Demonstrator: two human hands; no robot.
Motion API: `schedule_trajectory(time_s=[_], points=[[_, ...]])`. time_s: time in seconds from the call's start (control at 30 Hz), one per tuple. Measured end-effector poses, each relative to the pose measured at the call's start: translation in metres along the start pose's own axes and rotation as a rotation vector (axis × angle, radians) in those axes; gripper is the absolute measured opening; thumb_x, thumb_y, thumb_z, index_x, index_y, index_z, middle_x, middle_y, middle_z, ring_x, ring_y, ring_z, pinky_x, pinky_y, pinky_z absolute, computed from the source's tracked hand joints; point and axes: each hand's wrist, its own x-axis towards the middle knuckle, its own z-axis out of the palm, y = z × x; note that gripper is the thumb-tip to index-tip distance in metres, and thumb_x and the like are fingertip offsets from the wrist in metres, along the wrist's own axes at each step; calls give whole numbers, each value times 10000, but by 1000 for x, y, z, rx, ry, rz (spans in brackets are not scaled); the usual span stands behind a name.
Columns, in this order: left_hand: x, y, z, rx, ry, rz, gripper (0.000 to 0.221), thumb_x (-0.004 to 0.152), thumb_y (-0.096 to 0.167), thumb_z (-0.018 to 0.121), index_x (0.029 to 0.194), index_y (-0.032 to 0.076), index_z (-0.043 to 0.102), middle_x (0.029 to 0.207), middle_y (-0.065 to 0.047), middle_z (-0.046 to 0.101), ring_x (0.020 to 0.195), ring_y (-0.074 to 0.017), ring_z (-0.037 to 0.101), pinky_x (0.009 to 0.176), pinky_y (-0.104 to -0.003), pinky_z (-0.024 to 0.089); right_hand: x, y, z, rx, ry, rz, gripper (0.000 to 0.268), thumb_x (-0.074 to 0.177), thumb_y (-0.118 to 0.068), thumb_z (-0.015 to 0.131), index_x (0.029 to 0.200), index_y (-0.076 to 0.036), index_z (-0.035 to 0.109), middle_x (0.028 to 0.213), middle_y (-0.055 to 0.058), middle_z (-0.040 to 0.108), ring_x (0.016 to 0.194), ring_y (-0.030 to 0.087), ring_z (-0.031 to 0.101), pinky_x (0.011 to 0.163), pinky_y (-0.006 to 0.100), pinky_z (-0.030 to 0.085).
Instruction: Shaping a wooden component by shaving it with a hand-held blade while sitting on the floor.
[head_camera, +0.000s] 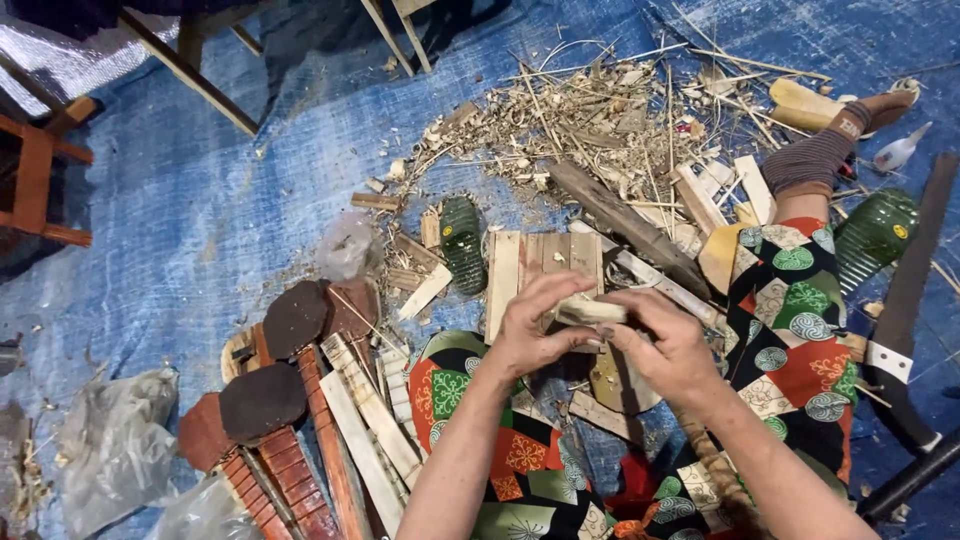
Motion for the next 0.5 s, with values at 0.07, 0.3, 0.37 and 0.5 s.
schedule_trajectory(time_s=[0.07, 0.3, 0.37, 0.5], points=[[-16, -21, 4, 30, 28, -76, 536, 692, 105, 943, 1191, 107, 746, 1174, -103, 748, 1145, -320, 701, 1013, -466, 524, 2, -9, 8, 49, 6, 77, 292, 906, -139, 722, 1178, -38, 748, 998, 189, 757, 917, 265, 717, 852, 469, 546], [-7, 2, -4, -45, 147, -61, 344, 774, 10, 872, 1095, 71, 763, 1005, -152, 762, 950, -302, 720, 891, -467, 560, -38, 67, 1, 53, 110, 490, 254, 989, -165, 676, 1198, -24, 705, 960, 209, 763, 876, 257, 715, 838, 444, 569], [-8, -1, -2, 60, 158, -103, 303, 764, 51, 904, 1033, 55, 766, 978, -123, 769, 920, -288, 746, 833, -406, 564, -54, 110, -2, -222, -4, 613, 314, 913, -180, 754, 1192, -38, 730, 1063, 302, 716, 1034, 457, 696, 873, 526, 570], [-5, 1, -1, 60, 159, -125, 319, 759, 66, 909, 1050, 66, 778, 970, -126, 762, 912, -274, 737, 840, -403, 563, -94, 185, 0, -668, -249, 618, 469, 893, -335, 751, 1308, -128, 686, 1214, 280, 649, 1207, 487, 623, 1046, 567, 504]])
